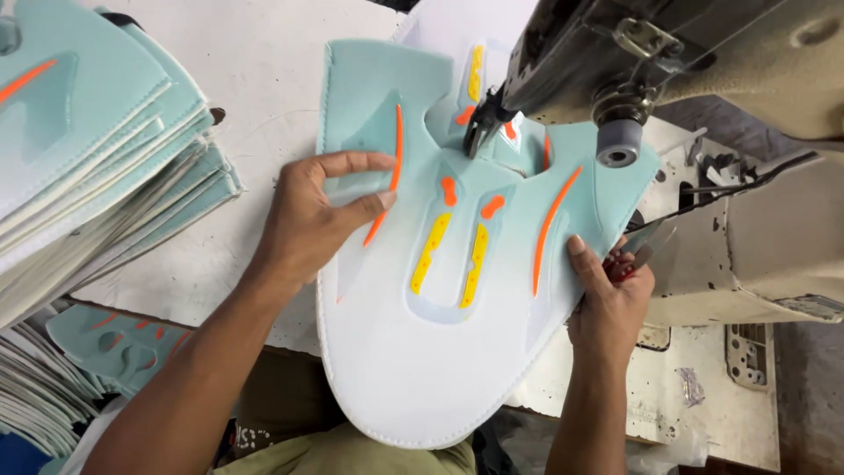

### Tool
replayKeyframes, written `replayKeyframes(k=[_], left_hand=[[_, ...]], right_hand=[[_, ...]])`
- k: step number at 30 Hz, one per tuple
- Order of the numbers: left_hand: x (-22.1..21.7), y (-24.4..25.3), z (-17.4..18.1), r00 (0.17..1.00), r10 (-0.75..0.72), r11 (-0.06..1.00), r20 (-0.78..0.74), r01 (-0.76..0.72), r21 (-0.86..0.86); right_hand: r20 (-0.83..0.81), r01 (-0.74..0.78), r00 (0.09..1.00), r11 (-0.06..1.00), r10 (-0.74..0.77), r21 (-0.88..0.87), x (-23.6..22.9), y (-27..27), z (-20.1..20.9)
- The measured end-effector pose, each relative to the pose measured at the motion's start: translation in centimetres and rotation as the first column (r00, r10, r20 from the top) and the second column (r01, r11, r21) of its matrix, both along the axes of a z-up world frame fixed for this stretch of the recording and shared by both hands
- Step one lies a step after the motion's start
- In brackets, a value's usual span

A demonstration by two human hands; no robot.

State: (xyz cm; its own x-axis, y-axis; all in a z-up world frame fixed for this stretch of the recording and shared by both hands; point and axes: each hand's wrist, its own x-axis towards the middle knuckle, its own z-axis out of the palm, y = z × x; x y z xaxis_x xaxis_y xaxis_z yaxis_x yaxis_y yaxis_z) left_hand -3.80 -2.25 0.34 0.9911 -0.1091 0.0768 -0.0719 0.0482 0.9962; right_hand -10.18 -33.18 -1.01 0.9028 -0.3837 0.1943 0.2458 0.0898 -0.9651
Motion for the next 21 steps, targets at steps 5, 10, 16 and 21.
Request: replayKeyframes(k=[5, 10, 16, 21], left_hand=[[1.0, -0.5, 0.2, 0.999, -0.009, 1.000, 0.054, 0.008, 0.004], [2.1, -0.9, 0.3, 0.996, 0.006, 0.999, 0.092, -0.009, 0.038], [3.6, -1.6, -0.1, 0.985, 0.024, 0.997, 0.173, -0.036, 0.066], [4.7, -2.1, -0.6, 0.988, 0.032, 0.999, 0.151, -0.037, 0.033]], right_hand=[[0.018, 0.038, 0.999, 0.998, -0.037, -0.049, 1.5, -0.8, -0.4], [0.021, 0.033, 0.999, 0.998, -0.032, -0.050, 3.4, -1.3, 0.1], [-0.007, 0.055, 0.998, 0.991, -0.056, -0.124, 5.1, -1.7, 0.4], [0.002, 0.054, 0.999, 0.992, -0.054, -0.118, 5.7, -1.4, 1.4]])
